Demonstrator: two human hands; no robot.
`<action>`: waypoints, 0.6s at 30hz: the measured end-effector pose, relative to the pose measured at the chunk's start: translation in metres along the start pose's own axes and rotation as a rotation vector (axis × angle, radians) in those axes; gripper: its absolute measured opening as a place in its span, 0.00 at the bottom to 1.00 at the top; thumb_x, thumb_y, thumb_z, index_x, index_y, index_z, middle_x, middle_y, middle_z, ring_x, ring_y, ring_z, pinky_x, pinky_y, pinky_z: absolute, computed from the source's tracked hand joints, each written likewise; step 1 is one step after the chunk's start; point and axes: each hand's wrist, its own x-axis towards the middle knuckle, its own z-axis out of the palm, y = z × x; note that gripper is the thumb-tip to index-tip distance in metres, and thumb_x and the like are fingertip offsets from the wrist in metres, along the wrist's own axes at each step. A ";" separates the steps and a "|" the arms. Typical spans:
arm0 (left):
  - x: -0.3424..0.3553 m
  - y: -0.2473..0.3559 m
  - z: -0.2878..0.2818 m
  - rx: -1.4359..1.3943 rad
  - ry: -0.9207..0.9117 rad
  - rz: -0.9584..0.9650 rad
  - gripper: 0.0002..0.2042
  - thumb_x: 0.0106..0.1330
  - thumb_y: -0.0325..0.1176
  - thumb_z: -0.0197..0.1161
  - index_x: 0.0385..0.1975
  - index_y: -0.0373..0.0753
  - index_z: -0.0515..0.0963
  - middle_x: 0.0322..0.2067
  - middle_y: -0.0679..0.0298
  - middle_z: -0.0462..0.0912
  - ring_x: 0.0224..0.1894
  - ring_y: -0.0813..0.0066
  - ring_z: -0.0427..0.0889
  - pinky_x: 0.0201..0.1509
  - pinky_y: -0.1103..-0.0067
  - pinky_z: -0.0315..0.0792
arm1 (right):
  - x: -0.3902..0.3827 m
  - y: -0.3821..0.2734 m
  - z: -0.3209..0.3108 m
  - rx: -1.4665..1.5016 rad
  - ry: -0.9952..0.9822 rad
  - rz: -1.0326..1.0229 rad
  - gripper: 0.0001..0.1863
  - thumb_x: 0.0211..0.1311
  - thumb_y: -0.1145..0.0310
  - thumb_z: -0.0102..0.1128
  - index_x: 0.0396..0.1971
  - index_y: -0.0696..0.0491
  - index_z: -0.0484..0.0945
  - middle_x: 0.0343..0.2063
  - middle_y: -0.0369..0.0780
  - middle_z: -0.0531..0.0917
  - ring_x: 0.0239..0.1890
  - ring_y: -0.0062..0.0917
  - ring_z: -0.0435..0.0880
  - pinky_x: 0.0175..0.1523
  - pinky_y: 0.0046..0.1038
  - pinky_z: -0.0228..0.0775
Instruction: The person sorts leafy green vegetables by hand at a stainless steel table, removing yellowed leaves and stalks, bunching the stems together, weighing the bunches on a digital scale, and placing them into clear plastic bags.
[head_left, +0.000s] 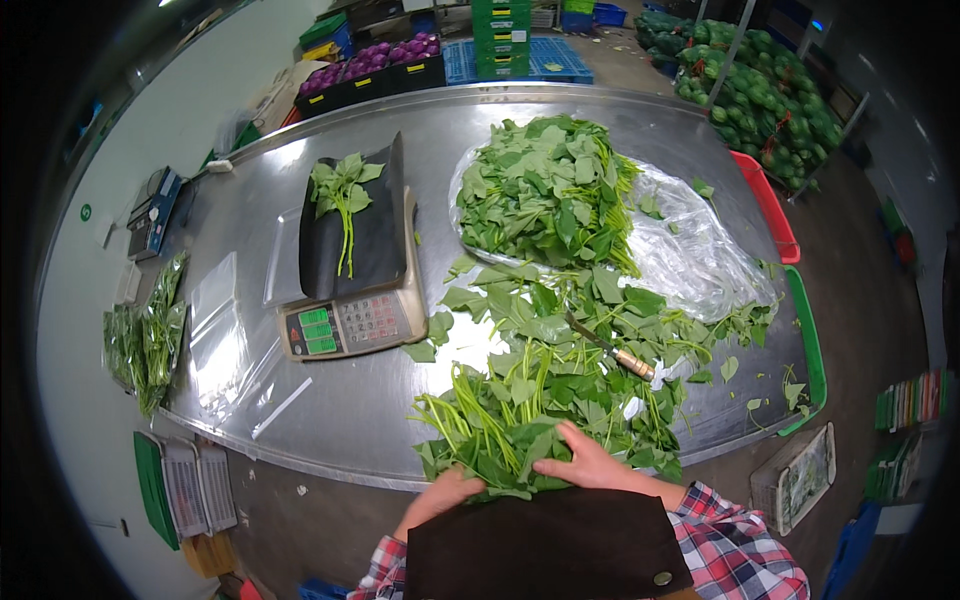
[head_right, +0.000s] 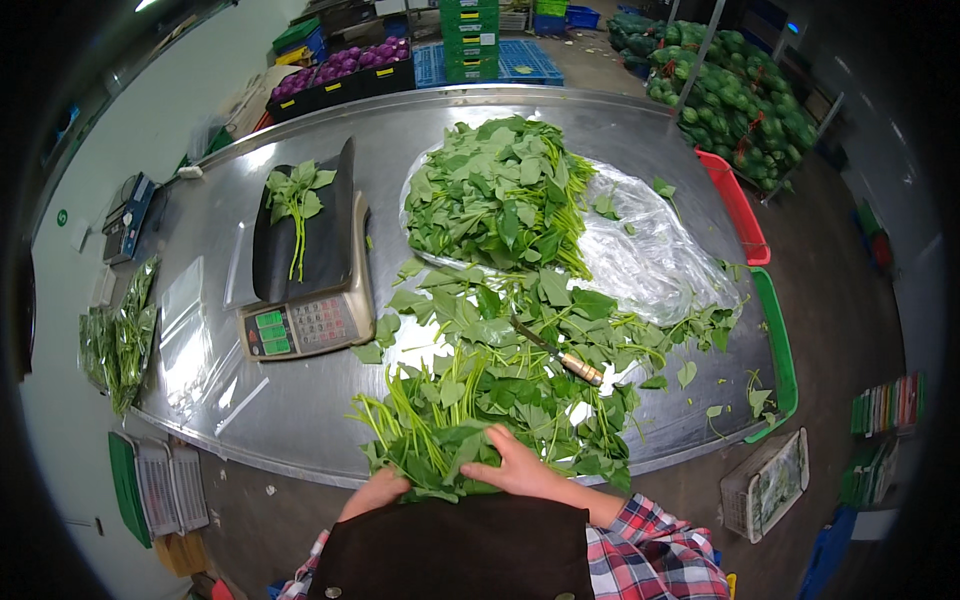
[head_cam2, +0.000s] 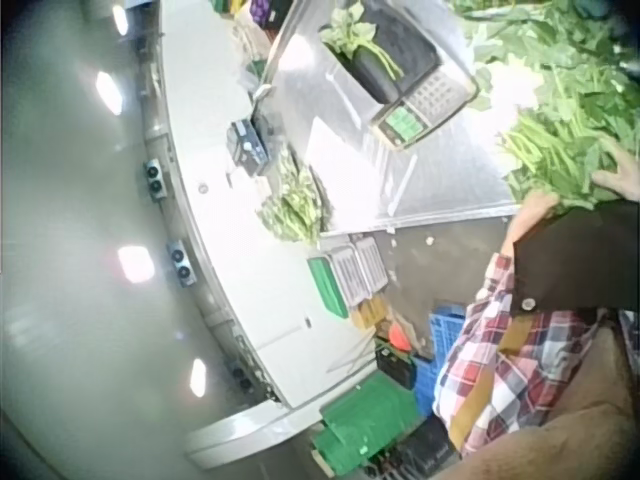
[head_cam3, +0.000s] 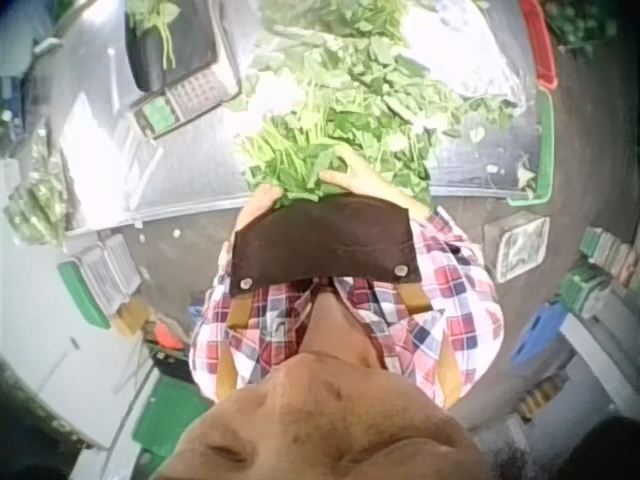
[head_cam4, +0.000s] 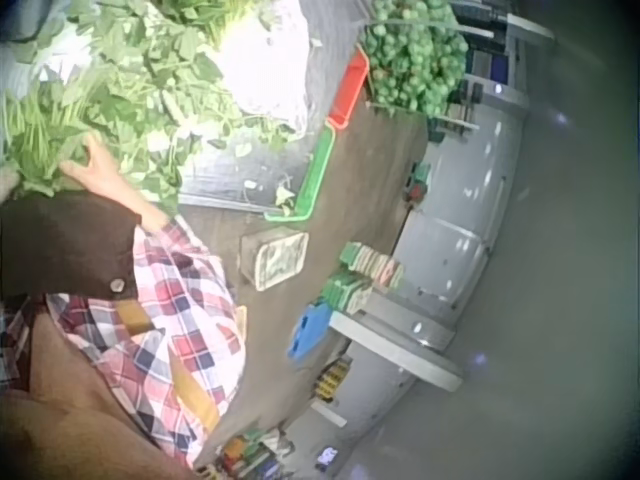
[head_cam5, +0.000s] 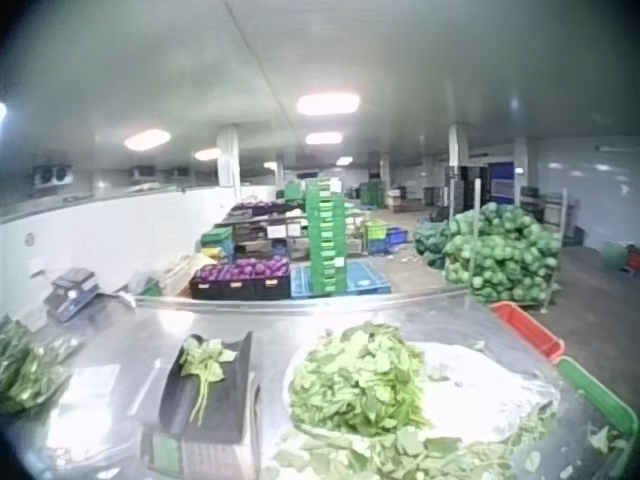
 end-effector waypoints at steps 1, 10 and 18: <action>0.007 0.013 0.019 -0.009 0.049 -0.081 0.21 0.57 0.34 0.60 0.49 0.29 0.70 0.45 0.61 0.76 0.44 0.73 0.75 0.50 0.78 0.67 | -0.006 0.000 0.001 -0.060 0.010 -0.015 0.29 0.54 0.54 0.62 0.49 0.59 0.66 0.45 0.49 0.72 0.51 0.37 0.71 0.55 0.31 0.60; 0.031 0.091 0.005 -0.171 -0.012 -0.120 0.31 0.49 0.33 0.69 0.53 0.33 0.66 0.46 0.59 0.75 0.47 0.70 0.74 0.54 0.77 0.65 | 0.018 -0.003 0.019 0.347 -0.069 0.144 0.35 0.55 0.52 0.58 0.54 0.63 0.59 0.52 0.50 0.69 0.54 0.37 0.69 0.58 0.31 0.60; 0.004 0.120 -0.058 0.323 -0.407 -0.356 0.27 0.48 0.32 0.70 0.50 0.34 0.71 0.45 0.64 0.77 0.45 0.75 0.74 0.51 0.80 0.67 | 0.013 -0.036 -0.007 -0.123 -0.822 0.037 0.43 0.58 0.38 0.43 0.58 0.63 0.56 0.56 0.55 0.64 0.57 0.41 0.66 0.60 0.31 0.58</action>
